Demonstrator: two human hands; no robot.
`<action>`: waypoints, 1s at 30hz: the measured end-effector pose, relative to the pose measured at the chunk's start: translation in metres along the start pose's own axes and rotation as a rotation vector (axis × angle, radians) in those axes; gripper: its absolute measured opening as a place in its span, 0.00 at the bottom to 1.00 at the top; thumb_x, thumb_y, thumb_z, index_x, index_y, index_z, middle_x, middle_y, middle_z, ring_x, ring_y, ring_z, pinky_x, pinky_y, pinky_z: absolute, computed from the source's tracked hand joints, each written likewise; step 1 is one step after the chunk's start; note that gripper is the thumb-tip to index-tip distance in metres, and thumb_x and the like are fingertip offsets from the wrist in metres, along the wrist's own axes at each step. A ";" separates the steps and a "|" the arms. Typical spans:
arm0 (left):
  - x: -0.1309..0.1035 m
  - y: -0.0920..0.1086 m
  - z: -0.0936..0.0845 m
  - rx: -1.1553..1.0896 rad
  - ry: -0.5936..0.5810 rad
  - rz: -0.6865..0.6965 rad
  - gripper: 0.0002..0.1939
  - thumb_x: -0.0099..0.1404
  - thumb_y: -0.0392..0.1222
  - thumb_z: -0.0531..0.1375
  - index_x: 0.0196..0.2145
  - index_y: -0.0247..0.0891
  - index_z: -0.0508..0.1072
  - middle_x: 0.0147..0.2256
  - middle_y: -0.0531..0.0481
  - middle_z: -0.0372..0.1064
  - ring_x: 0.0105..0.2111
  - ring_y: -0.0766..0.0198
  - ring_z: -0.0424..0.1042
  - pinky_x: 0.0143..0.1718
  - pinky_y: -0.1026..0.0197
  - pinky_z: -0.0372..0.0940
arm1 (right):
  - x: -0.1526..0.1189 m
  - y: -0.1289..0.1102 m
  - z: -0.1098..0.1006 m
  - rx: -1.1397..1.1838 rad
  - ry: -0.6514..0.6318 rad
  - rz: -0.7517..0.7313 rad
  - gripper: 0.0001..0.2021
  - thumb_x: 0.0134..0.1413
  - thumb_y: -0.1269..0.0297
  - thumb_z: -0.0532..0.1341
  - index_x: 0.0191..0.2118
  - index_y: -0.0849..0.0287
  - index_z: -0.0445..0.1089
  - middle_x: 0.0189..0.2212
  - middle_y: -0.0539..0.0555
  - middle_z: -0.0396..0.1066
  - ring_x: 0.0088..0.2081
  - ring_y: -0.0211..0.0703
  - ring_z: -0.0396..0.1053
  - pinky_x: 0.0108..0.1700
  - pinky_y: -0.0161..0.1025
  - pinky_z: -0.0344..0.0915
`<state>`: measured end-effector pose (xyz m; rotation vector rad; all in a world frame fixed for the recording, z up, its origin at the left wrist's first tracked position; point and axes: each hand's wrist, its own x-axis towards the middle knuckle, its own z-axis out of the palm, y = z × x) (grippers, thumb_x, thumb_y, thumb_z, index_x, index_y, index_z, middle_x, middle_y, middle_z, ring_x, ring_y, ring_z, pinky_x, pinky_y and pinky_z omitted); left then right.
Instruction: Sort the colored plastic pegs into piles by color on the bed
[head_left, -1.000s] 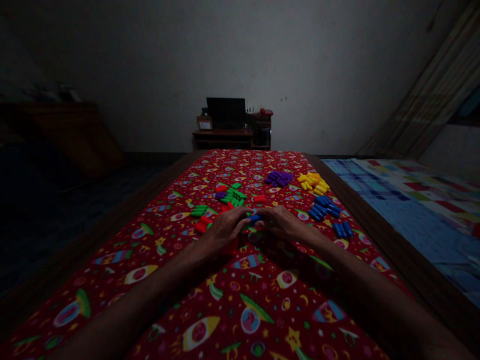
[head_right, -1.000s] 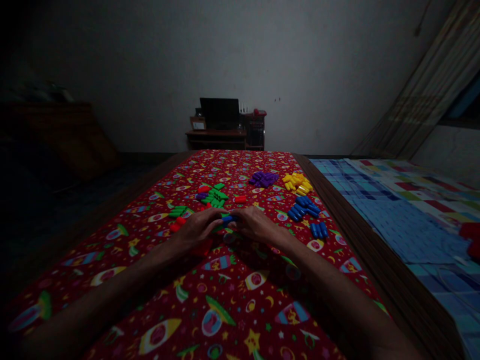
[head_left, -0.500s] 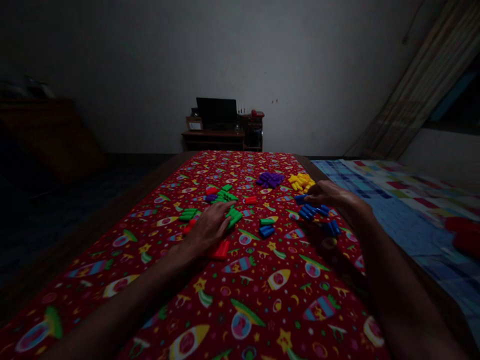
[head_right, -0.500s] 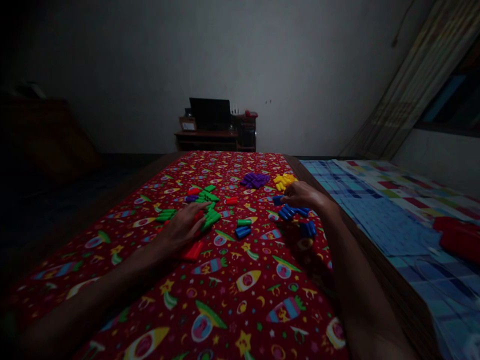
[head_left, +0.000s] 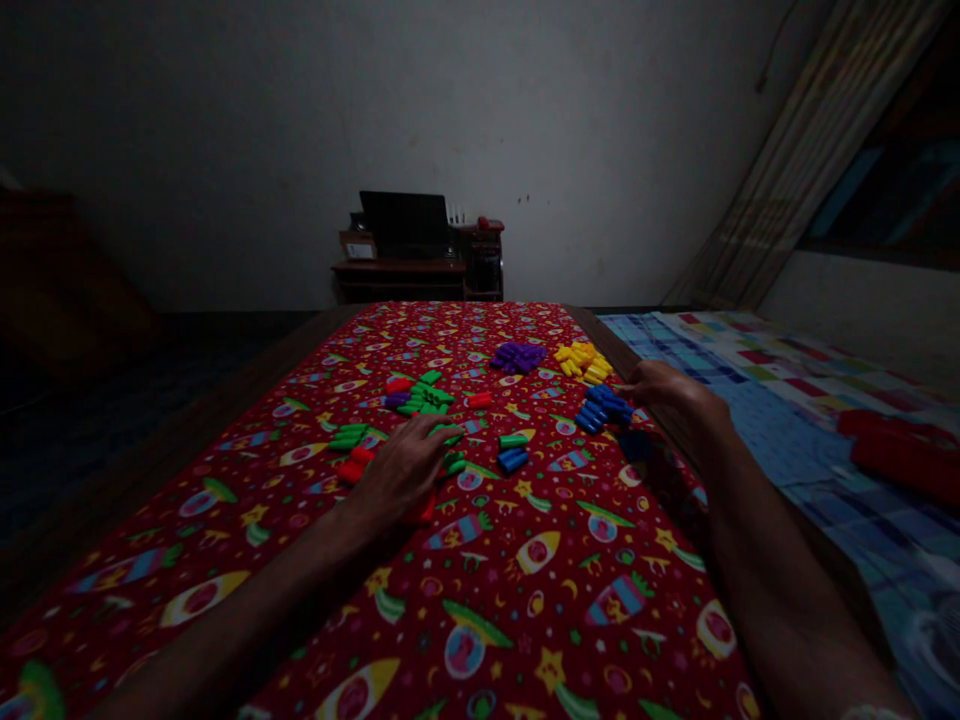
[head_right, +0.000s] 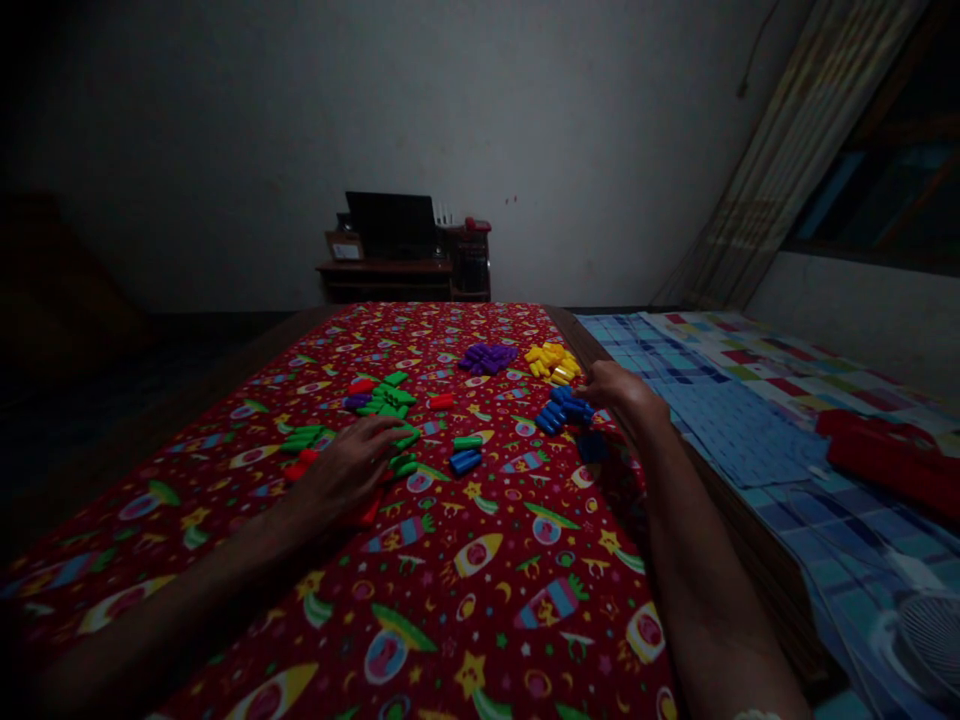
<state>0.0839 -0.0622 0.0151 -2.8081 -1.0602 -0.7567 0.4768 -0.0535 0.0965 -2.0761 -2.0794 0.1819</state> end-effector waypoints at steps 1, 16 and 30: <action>0.000 -0.001 0.000 -0.009 0.003 0.005 0.15 0.67 0.33 0.49 0.48 0.40 0.68 0.48 0.43 0.65 0.48 0.55 0.66 0.47 0.51 0.65 | -0.003 -0.004 -0.003 -0.028 -0.078 0.022 0.16 0.54 0.61 0.60 0.20 0.63 0.71 0.19 0.56 0.71 0.21 0.38 0.66 0.24 0.33 0.56; -0.005 -0.005 0.006 0.024 0.012 0.059 0.11 0.66 0.32 0.51 0.43 0.37 0.69 0.48 0.41 0.65 0.47 0.54 0.66 0.45 0.52 0.66 | -0.059 0.008 0.059 -0.113 0.210 -0.178 0.14 0.55 0.68 0.55 0.45 0.61 0.72 0.36 0.59 0.75 0.34 0.43 0.72 0.34 0.34 0.61; -0.006 0.000 0.001 -0.003 -0.005 0.054 0.09 0.67 0.36 0.52 0.41 0.38 0.71 0.47 0.41 0.67 0.45 0.54 0.67 0.45 0.50 0.65 | -0.057 -0.035 0.065 -0.104 0.331 -0.293 0.13 0.60 0.68 0.51 0.30 0.61 0.71 0.26 0.57 0.72 0.27 0.40 0.66 0.30 0.34 0.57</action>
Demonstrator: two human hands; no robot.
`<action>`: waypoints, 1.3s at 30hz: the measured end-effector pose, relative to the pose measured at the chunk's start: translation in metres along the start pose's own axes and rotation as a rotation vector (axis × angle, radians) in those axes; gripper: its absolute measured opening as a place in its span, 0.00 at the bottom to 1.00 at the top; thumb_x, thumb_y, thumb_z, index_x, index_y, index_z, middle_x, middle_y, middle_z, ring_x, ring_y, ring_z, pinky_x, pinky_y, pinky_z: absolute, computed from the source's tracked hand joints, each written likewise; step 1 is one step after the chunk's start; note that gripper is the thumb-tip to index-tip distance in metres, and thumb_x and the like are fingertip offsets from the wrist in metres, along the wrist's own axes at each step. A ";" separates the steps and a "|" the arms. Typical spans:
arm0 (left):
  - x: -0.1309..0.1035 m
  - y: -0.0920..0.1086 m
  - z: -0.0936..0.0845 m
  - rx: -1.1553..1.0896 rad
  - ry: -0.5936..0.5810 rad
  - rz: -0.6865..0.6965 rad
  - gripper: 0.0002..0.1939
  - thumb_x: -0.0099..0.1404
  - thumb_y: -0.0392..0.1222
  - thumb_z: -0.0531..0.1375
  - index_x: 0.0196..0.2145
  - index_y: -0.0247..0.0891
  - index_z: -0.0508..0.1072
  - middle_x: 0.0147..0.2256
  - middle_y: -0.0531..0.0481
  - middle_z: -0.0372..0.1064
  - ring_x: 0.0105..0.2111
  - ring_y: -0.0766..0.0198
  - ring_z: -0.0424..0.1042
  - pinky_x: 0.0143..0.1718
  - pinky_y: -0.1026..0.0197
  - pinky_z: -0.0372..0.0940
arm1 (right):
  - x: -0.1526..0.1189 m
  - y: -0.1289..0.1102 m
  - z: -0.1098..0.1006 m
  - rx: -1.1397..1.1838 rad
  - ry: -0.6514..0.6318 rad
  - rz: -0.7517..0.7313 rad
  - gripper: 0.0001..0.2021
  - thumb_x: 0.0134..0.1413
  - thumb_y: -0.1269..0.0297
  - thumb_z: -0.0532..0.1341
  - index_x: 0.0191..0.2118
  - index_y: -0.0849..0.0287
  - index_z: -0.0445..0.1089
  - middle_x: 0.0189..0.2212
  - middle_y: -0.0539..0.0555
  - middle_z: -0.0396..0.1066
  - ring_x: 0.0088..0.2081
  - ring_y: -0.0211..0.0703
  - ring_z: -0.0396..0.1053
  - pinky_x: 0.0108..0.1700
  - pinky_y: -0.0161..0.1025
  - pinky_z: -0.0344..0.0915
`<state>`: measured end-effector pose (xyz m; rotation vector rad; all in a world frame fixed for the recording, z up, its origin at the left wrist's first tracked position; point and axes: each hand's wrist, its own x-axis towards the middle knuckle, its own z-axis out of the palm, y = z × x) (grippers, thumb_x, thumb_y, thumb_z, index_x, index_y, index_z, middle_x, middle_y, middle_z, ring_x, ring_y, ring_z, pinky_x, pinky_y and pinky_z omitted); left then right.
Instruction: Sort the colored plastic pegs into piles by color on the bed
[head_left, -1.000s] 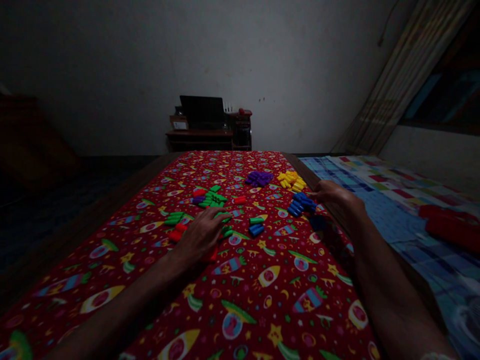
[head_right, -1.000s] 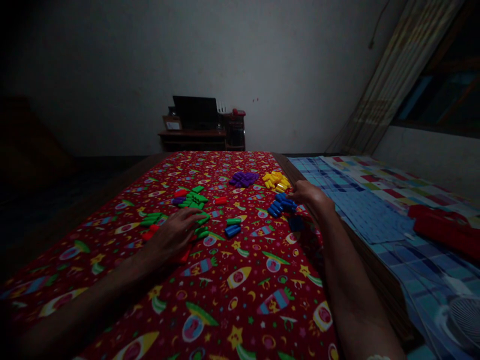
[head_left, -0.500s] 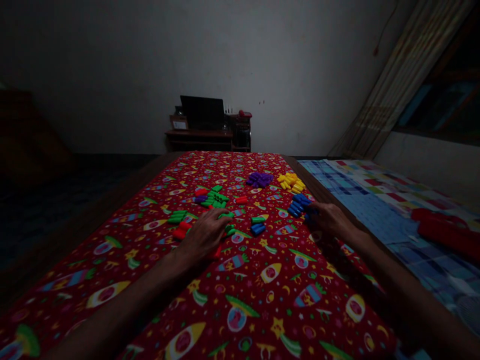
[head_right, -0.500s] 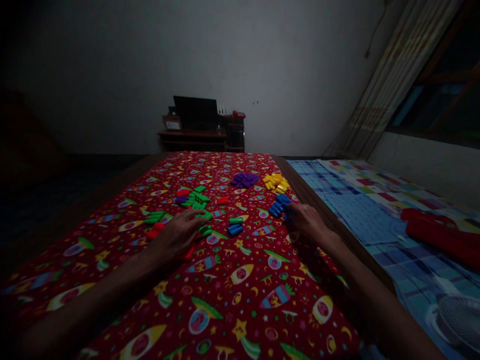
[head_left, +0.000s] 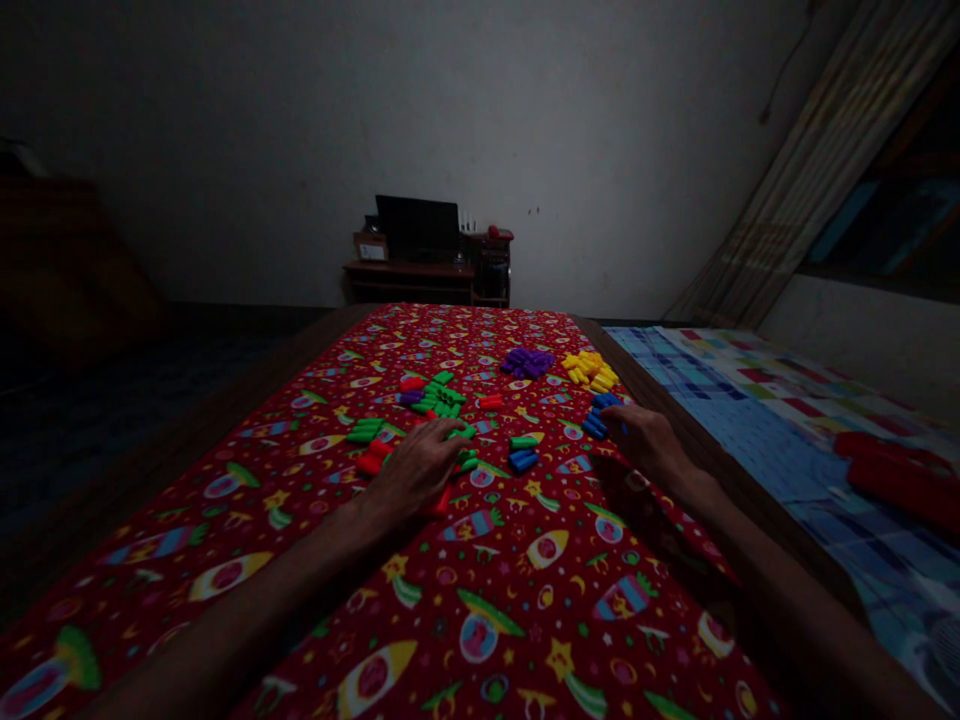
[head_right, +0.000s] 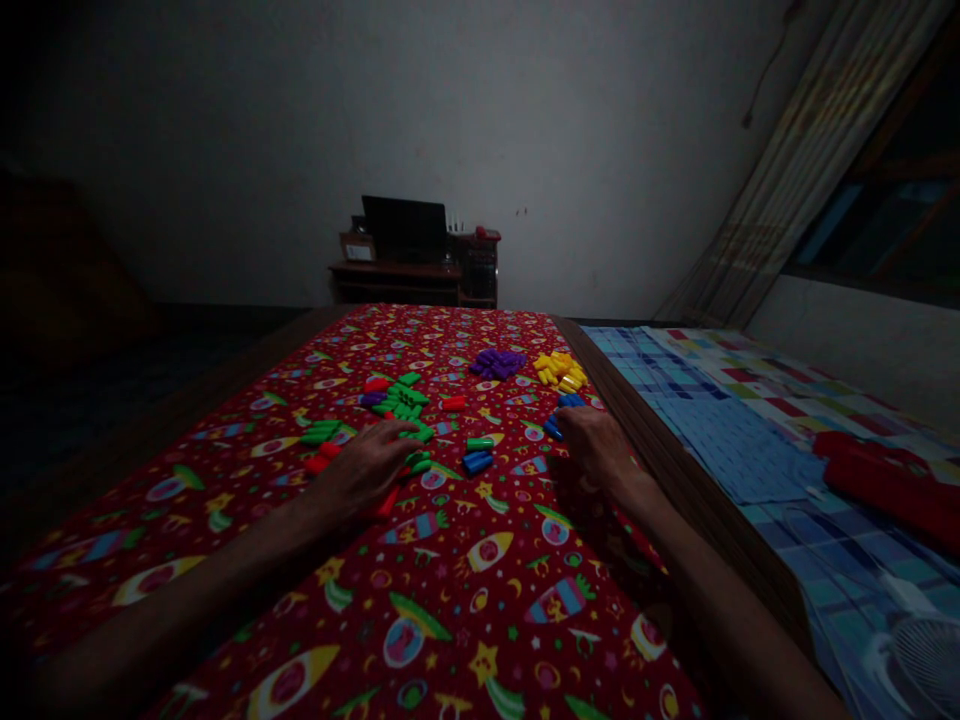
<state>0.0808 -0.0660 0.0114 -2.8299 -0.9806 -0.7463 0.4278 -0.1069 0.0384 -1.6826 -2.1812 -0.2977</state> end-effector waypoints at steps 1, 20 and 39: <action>0.000 0.000 0.000 -0.004 -0.002 0.000 0.09 0.67 0.36 0.52 0.41 0.38 0.71 0.47 0.40 0.67 0.45 0.54 0.67 0.45 0.50 0.65 | 0.003 -0.016 0.002 0.003 -0.052 -0.046 0.13 0.60 0.68 0.51 0.30 0.60 0.71 0.24 0.55 0.70 0.25 0.39 0.65 0.29 0.34 0.56; -0.003 0.002 0.003 0.009 0.000 0.002 0.09 0.68 0.38 0.53 0.40 0.38 0.72 0.45 0.41 0.68 0.44 0.55 0.68 0.44 0.52 0.66 | 0.049 -0.034 0.020 0.197 0.047 -0.156 0.12 0.58 0.74 0.54 0.40 0.60 0.74 0.35 0.57 0.75 0.36 0.41 0.70 0.38 0.35 0.63; -0.002 0.000 0.003 0.031 0.001 0.012 0.11 0.67 0.36 0.51 0.42 0.38 0.71 0.48 0.41 0.68 0.47 0.54 0.67 0.47 0.51 0.65 | 0.043 -0.012 0.010 0.314 -0.145 -0.190 0.16 0.58 0.70 0.51 0.44 0.61 0.74 0.36 0.58 0.76 0.36 0.43 0.73 0.41 0.38 0.66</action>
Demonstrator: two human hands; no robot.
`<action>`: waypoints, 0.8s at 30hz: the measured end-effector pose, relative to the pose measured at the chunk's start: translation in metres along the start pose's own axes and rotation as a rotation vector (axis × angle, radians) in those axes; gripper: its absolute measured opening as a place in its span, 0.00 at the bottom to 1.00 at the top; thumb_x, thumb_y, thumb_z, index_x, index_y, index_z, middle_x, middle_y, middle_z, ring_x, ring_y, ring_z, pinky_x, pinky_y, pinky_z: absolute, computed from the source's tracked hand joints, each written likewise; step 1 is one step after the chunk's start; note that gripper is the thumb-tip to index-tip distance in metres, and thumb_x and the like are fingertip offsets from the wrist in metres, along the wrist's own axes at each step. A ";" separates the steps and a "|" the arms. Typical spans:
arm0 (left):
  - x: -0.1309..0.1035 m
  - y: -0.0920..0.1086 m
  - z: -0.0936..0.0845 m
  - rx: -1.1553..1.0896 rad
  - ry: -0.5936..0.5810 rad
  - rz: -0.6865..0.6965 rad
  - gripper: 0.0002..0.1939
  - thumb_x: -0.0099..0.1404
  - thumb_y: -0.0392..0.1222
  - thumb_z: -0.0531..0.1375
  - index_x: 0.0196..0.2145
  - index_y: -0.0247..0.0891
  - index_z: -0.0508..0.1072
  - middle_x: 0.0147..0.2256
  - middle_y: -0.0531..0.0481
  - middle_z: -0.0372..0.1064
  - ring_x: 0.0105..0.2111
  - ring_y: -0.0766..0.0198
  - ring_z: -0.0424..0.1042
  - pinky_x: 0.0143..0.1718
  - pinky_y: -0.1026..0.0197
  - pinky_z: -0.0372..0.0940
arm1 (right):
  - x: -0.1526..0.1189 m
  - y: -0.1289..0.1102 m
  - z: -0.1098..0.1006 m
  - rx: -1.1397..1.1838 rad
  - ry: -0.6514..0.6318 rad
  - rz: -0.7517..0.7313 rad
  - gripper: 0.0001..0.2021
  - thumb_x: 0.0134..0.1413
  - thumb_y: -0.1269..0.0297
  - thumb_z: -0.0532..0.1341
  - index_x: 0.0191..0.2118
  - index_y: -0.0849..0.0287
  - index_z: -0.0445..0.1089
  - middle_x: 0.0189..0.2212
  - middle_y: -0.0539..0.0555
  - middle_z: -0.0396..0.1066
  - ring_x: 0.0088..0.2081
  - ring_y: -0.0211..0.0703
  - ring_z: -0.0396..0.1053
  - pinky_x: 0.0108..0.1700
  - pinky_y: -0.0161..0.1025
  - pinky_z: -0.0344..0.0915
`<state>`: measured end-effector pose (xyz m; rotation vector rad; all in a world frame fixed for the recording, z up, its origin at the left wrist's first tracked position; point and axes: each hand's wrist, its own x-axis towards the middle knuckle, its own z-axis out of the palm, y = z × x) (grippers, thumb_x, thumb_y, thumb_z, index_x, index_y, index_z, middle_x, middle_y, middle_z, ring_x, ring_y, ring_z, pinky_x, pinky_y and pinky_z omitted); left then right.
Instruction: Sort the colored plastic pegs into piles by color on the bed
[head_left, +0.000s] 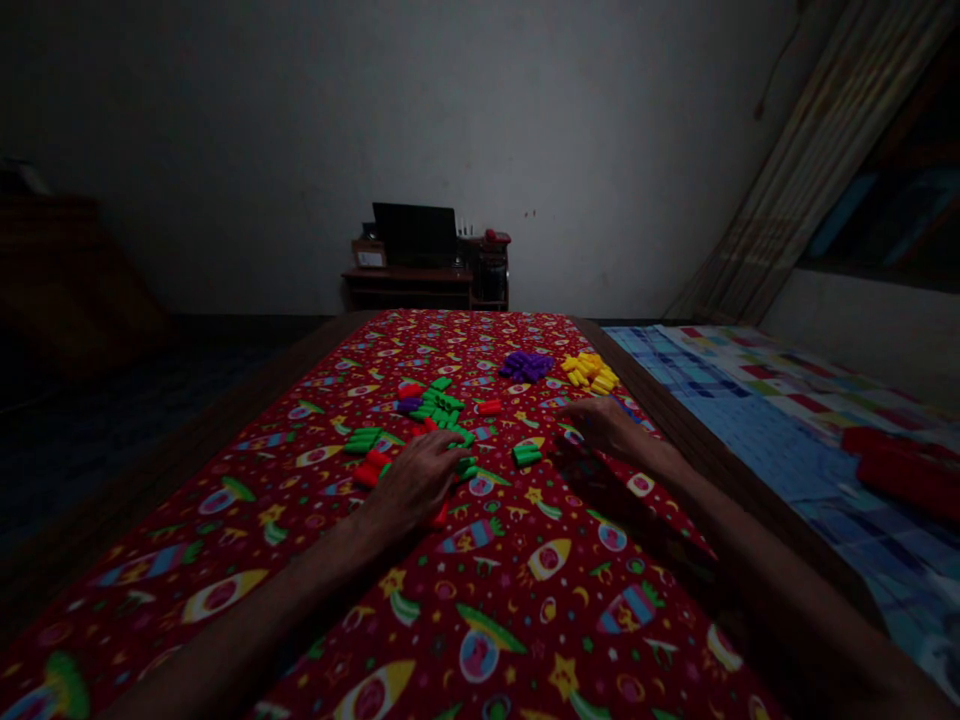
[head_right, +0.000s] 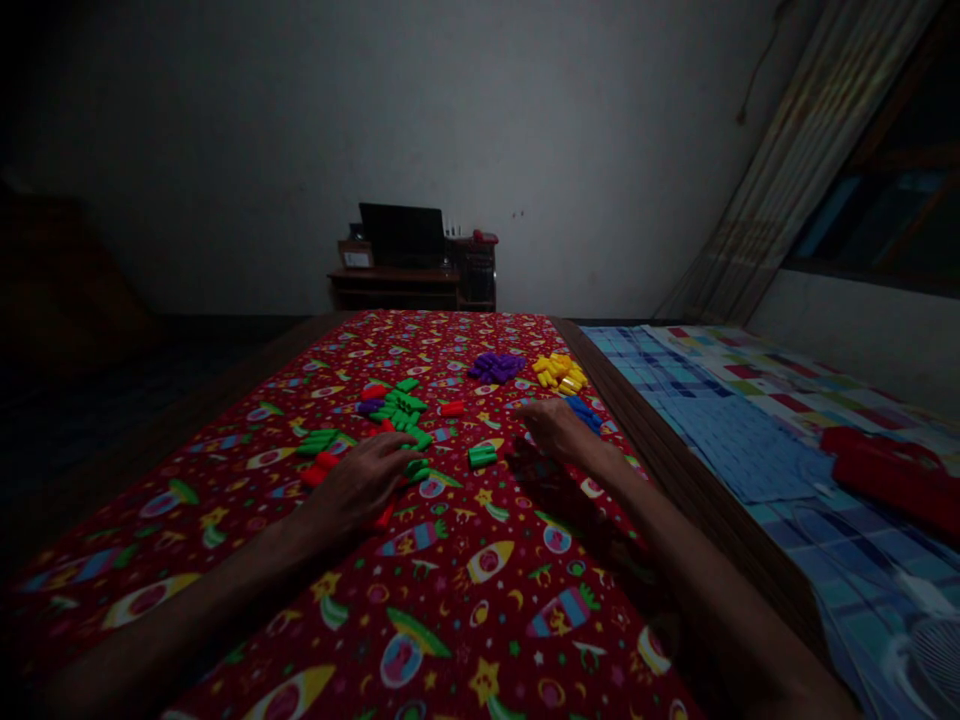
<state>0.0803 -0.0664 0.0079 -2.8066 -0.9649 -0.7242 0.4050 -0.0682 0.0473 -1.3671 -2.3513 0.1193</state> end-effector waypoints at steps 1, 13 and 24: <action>0.000 0.002 -0.001 -0.003 0.002 -0.003 0.11 0.68 0.37 0.50 0.43 0.38 0.71 0.48 0.41 0.68 0.47 0.55 0.67 0.48 0.51 0.65 | -0.001 -0.011 0.011 0.035 -0.039 -0.044 0.16 0.59 0.68 0.52 0.48 0.59 0.72 0.40 0.59 0.76 0.39 0.44 0.73 0.42 0.39 0.66; -0.008 0.018 0.005 0.250 -0.056 -0.052 0.13 0.66 0.44 0.55 0.48 0.42 0.70 0.57 0.40 0.62 0.60 0.45 0.54 0.60 0.32 0.43 | 0.034 -0.073 0.099 0.346 0.026 -0.168 0.27 0.63 0.61 0.51 0.65 0.56 0.49 0.61 0.62 0.58 0.60 0.48 0.57 0.59 0.50 0.58; -0.011 -0.062 -0.014 0.043 0.139 -0.306 0.21 0.71 0.47 0.43 0.47 0.37 0.71 0.49 0.43 0.69 0.52 0.57 0.66 0.56 0.50 0.59 | 0.092 -0.045 0.101 0.241 0.083 0.025 0.17 0.61 0.63 0.51 0.49 0.64 0.69 0.45 0.63 0.71 0.46 0.46 0.68 0.49 0.43 0.62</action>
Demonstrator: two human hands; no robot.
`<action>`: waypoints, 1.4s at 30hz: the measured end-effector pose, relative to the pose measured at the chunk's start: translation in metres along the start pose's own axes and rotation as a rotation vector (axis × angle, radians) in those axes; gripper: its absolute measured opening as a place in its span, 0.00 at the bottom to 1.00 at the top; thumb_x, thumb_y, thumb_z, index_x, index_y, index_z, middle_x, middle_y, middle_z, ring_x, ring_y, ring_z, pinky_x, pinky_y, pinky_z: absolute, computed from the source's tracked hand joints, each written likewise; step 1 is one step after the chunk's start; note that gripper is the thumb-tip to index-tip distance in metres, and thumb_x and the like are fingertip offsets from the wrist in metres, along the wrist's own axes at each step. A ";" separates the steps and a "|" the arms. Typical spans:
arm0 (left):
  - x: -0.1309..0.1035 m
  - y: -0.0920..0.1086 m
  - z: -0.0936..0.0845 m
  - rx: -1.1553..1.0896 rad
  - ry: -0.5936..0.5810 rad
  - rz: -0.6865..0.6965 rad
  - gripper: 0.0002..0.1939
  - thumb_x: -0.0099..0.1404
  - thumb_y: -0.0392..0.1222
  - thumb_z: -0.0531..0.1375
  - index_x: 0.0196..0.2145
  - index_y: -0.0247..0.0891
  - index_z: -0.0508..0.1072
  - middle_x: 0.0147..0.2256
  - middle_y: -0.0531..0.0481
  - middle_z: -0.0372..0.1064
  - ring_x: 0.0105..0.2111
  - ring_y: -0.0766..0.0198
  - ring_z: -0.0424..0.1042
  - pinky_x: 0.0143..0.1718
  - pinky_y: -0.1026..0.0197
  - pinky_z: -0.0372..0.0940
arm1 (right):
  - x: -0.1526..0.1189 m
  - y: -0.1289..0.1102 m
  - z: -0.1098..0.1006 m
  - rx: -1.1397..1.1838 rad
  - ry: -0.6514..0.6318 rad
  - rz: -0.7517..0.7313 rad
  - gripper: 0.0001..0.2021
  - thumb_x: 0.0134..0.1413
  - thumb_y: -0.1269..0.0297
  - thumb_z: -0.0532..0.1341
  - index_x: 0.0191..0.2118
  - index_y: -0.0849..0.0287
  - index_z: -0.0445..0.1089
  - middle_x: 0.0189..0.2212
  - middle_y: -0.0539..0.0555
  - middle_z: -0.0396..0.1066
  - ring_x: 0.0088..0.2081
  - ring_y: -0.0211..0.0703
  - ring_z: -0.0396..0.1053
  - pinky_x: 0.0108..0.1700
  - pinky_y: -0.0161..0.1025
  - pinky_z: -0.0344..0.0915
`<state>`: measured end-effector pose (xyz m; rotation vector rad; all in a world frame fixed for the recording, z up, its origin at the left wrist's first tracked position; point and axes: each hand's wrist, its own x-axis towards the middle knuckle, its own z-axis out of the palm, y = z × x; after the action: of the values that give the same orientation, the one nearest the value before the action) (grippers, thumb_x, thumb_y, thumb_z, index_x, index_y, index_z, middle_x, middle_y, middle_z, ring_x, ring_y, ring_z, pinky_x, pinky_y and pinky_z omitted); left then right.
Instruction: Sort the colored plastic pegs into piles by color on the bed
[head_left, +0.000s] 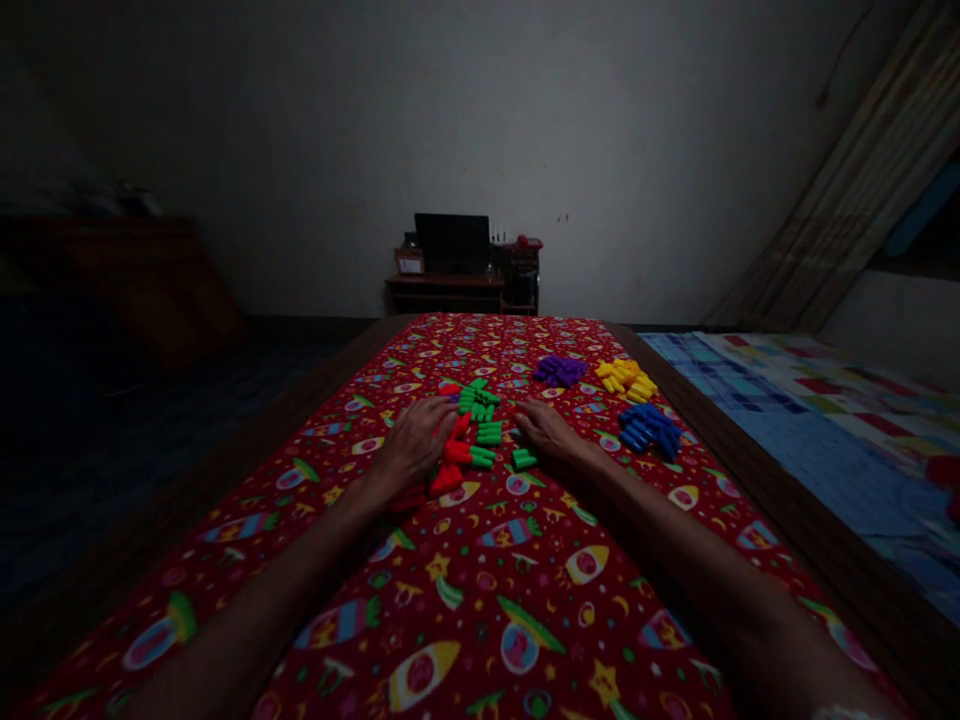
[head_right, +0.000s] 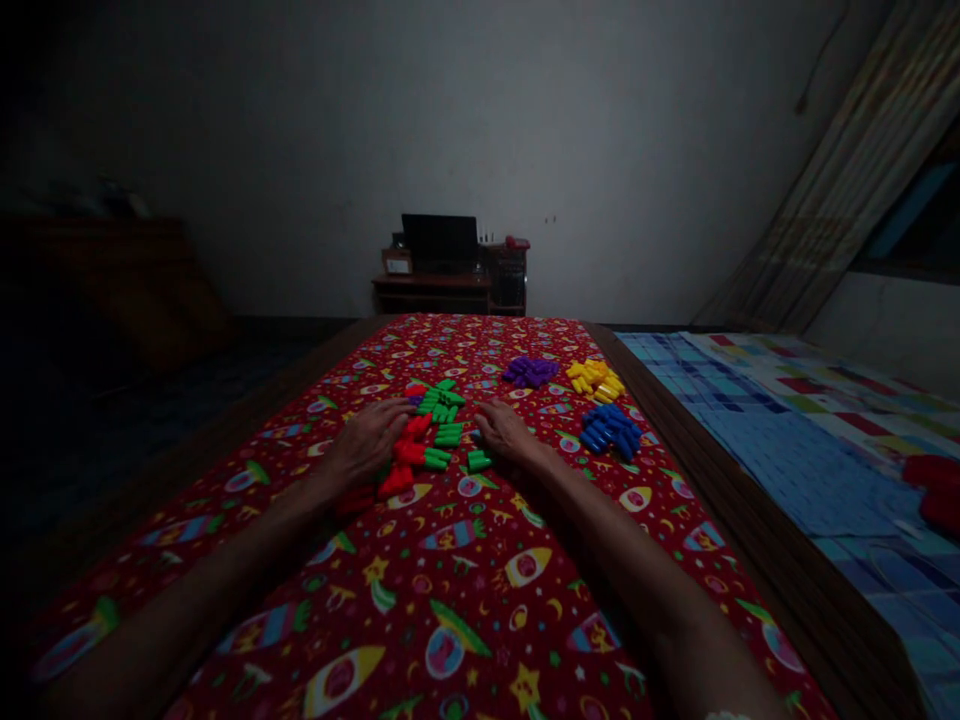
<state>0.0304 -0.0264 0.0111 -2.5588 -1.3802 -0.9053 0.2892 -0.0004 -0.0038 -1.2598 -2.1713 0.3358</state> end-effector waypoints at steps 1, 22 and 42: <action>-0.001 -0.009 0.000 -0.007 0.008 -0.045 0.22 0.71 0.48 0.43 0.48 0.36 0.71 0.50 0.42 0.69 0.52 0.57 0.65 0.56 0.50 0.58 | -0.001 -0.003 0.007 -0.001 -0.014 -0.039 0.16 0.60 0.65 0.52 0.48 0.64 0.70 0.45 0.63 0.71 0.46 0.46 0.67 0.50 0.43 0.62; -0.018 -0.042 0.000 -0.229 -0.058 -0.387 0.28 0.66 0.53 0.40 0.42 0.34 0.74 0.43 0.42 0.74 0.43 0.55 0.71 0.49 0.55 0.65 | -0.018 -0.069 0.002 -0.176 -0.380 -0.525 0.03 0.52 0.71 0.61 0.34 0.62 0.71 0.32 0.56 0.73 0.36 0.41 0.66 0.43 0.37 0.58; -0.017 -0.052 0.007 -0.196 -0.083 -0.385 0.29 0.64 0.54 0.39 0.41 0.35 0.74 0.43 0.42 0.74 0.44 0.55 0.71 0.49 0.55 0.64 | -0.013 0.028 -0.055 -0.190 0.154 0.084 0.09 0.53 0.68 0.60 0.39 0.66 0.72 0.33 0.59 0.74 0.34 0.42 0.69 0.35 0.34 0.59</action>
<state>-0.0146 -0.0057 -0.0132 -2.5350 -1.9448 -1.0434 0.3477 -0.0014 0.0207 -1.4344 -2.0606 0.0640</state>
